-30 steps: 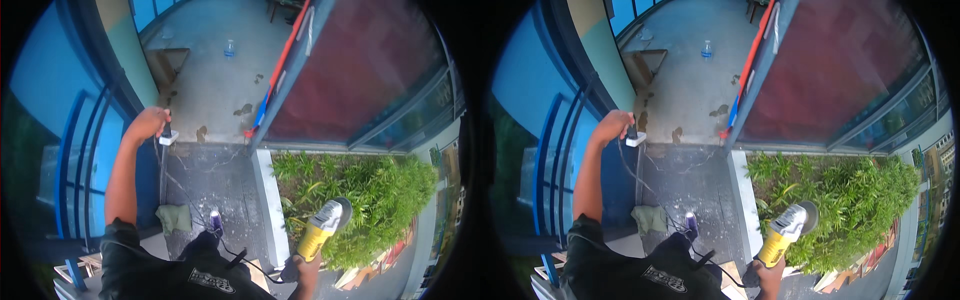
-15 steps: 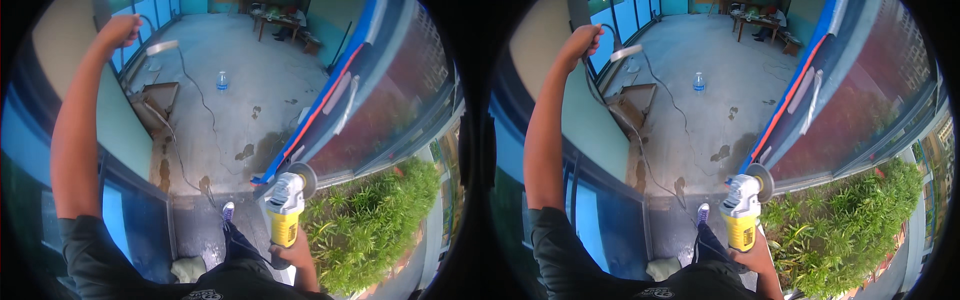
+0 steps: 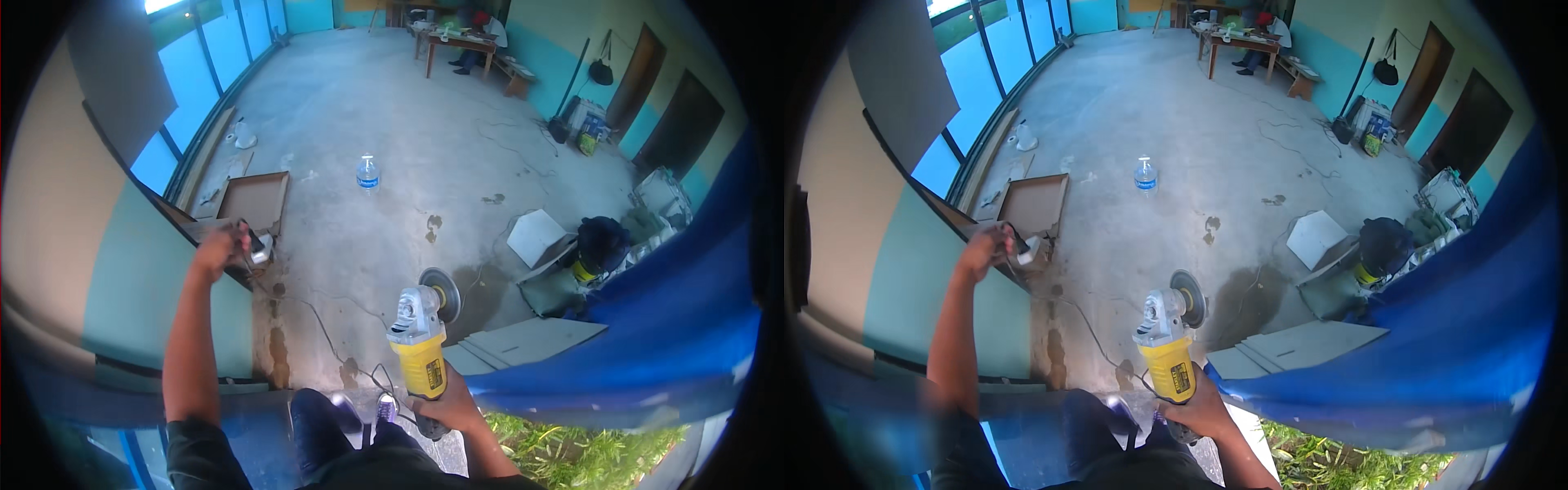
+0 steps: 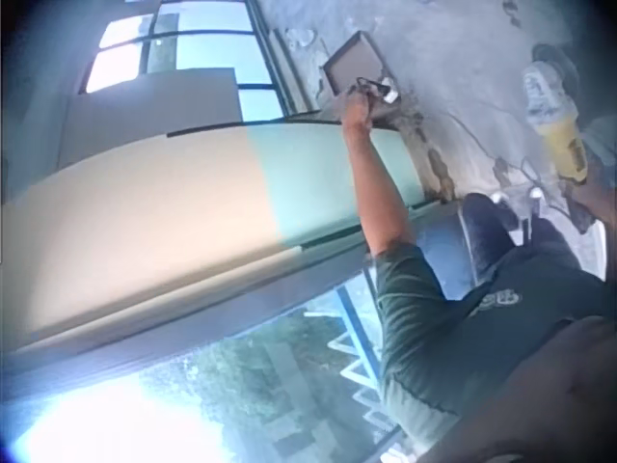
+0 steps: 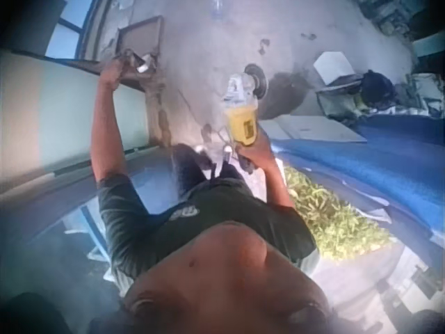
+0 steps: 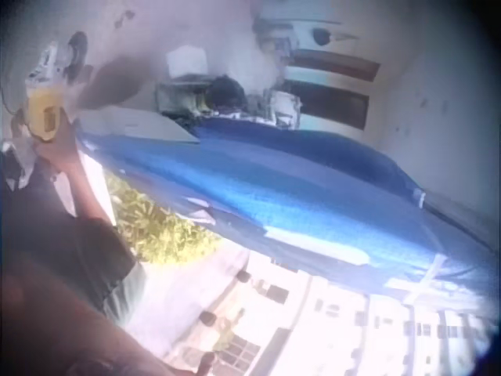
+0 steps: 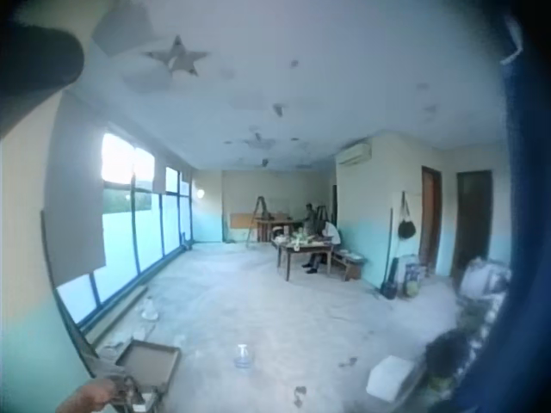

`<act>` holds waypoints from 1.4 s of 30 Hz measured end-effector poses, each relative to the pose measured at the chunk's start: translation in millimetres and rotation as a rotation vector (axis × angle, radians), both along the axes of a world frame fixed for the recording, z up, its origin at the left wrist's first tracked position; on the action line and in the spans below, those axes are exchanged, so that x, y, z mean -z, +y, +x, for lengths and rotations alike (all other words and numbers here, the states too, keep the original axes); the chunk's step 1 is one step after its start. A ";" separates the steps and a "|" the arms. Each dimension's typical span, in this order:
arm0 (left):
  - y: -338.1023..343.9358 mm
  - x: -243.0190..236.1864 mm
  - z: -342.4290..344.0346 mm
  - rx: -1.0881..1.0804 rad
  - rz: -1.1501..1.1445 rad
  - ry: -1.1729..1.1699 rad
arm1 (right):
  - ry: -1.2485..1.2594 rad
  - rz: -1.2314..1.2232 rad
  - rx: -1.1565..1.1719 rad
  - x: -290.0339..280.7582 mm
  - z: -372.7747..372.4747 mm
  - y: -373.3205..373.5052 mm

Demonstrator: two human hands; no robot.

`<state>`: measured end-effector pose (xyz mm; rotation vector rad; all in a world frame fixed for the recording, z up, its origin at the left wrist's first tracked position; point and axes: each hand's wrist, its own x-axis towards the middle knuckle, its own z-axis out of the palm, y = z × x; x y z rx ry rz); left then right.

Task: The person picks up a power tool and plugs it into a power strip, then uses the tool to cut along the edge of a tile.

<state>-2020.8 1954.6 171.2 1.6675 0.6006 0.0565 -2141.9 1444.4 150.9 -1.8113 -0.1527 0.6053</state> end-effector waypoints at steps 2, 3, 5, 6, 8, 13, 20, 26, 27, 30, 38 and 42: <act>9.4 47.4 3.6 0.016 -0.017 0.061 | -0.025 -0.047 0.052 30.3 6.6 0.8; 11.4 92.6 16.3 0.031 -0.035 0.074 | -0.073 -0.003 0.039 60.6 21.7 -4.3; 44.8 191.4 15.7 0.176 0.140 -0.098 | -0.039 0.044 0.056 99.2 25.4 1.1; 40.6 234.6 15.7 0.221 0.136 -0.105 | 0.025 0.056 0.088 115.1 28.3 -2.0; 6.8 309.9 28.6 0.135 -0.038 -0.022 | 0.037 -0.070 0.071 171.9 36.5 -21.6; 23.9 496.0 48.8 -0.150 -0.488 -0.050 | 0.180 -0.009 0.048 241.2 80.0 6.8; -70.2 603.4 81.1 -0.481 -0.817 0.327 | 0.415 -0.098 0.008 300.1 184.2 58.5; -33.0 688.9 105.4 -0.425 -0.651 0.067 | 0.277 -0.252 -0.166 263.2 282.5 144.0; -44.6 671.8 145.5 -0.388 -0.485 0.111 | 0.275 -0.287 -0.106 262.1 300.8 147.0; -19.8 740.6 130.3 -0.416 -0.300 0.234 | 0.198 -0.269 -0.114 316.4 341.2 196.1; -26.3 703.6 157.7 -0.495 -0.431 0.249 | 0.082 -0.409 -0.232 446.5 439.6 264.3; -96.6 723.1 76.8 -0.261 -0.166 0.286 | 0.103 -0.392 -0.325 519.6 454.3 310.0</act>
